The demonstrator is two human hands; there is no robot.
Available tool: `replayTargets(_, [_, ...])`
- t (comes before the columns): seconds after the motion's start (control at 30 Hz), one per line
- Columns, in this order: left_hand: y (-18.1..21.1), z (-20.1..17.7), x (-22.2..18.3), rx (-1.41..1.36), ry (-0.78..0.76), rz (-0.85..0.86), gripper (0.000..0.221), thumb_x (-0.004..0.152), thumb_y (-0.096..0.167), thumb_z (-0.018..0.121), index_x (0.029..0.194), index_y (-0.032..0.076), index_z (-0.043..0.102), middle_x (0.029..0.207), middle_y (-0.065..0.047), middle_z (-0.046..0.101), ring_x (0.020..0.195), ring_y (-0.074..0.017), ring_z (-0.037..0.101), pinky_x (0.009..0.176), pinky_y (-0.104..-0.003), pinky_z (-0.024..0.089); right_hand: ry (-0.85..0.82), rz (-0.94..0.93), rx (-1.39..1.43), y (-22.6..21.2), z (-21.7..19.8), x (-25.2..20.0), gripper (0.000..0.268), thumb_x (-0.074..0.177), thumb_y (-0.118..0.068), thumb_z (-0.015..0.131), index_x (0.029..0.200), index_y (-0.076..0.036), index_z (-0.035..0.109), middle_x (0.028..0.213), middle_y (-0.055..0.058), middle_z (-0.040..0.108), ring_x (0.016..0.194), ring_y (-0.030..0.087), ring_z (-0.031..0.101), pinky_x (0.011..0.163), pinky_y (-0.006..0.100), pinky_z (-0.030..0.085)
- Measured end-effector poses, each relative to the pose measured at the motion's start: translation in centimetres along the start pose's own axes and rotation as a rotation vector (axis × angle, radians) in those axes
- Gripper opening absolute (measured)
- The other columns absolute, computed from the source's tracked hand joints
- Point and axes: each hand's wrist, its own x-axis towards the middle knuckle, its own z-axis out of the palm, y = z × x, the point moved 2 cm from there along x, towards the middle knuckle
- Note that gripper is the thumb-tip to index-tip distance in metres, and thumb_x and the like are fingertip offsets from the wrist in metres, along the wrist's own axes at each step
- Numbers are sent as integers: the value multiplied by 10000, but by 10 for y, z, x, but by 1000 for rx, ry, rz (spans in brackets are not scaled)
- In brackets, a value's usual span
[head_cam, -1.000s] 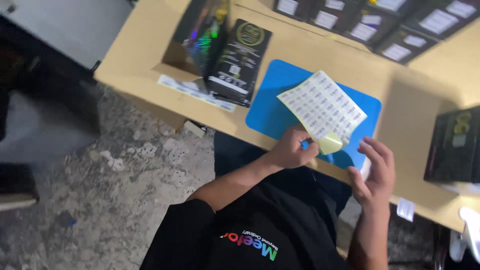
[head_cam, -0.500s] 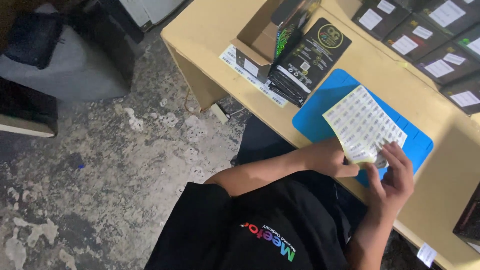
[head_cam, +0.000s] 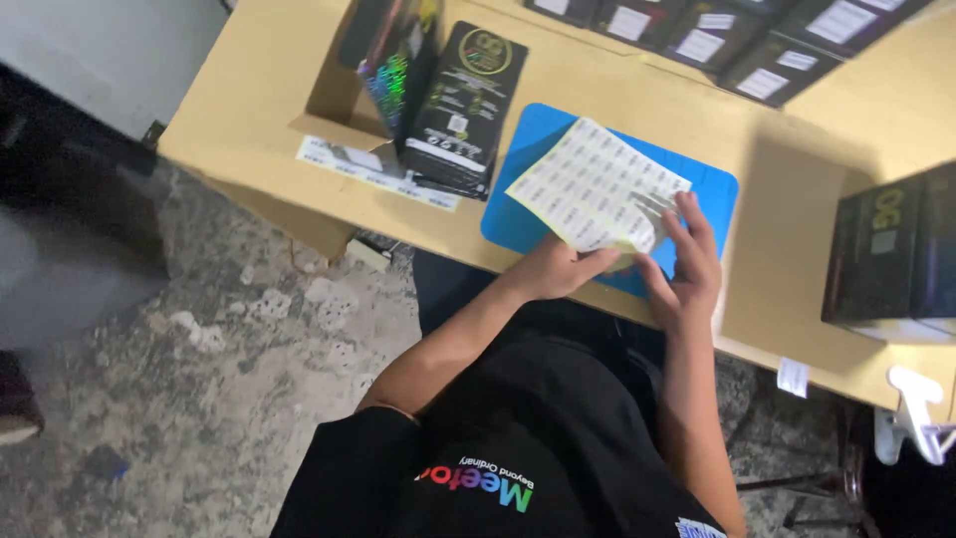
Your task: The person peels small barcode stickers from a sheet and applies them to black electronic product boxes on a workbench.
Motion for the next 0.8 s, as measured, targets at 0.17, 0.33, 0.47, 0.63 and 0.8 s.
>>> replayTargets(0.17, [8, 2, 3, 22, -30, -27, 445, 1103, 226, 582, 1500, 71, 455, 1322, -163, 588, 1207, -375, 623, 1030, -577, 486, -20, 1, -3, -15, 2, 5, 488, 943, -147, 796, 1332, 95, 627, 1523, 331, 453, 1486, 517, 338, 1150, 554, 405])
replayTargets(0.33, [21, 3, 6, 72, -30, -65, 400, 1097, 226, 588, 1451, 68, 488, 1277, -191, 589, 1170, -387, 632, 975, -536, 500, -68, -5, -79, -31, 5, 9, 425, 960, -204, 785, 1305, 27, 696, 1370, 281, 606, 1399, 556, 448, 1114, 612, 452])
replayTargets(0.47, [31, 7, 4, 91, -50, -68, 379, 1093, 226, 591, 1426, 67, 504, 1254, -205, 590, 1152, -393, 636, 948, -516, 507, -28, -34, -93, -36, 4, 11, 396, 922, -101, 836, 1272, 42, 716, 1320, 282, 637, 1356, 585, 479, 1077, 634, 470])
replayTargets(0.63, [38, 10, 7, 155, -69, -71, 337, 1087, 226, 597, 1377, 65, 537, 1209, -232, 591, 1115, -406, 645, 893, -475, 521, 1, 20, -85, -32, 6, 9, 295, 887, -48, 852, 1169, -21, 769, 1240, 203, 728, 1301, 506, 593, 1054, 577, 521])
replayTargets(0.8, [46, 9, 14, 198, -67, -89, 307, 1082, 226, 602, 1340, 63, 562, 1176, -253, 592, 1087, -415, 652, 852, -445, 532, -12, 33, -67, -34, 4, 15, 238, 942, -71, 788, 1174, -25, 770, 1237, 206, 734, 1295, 517, 590, 1056, 594, 519])
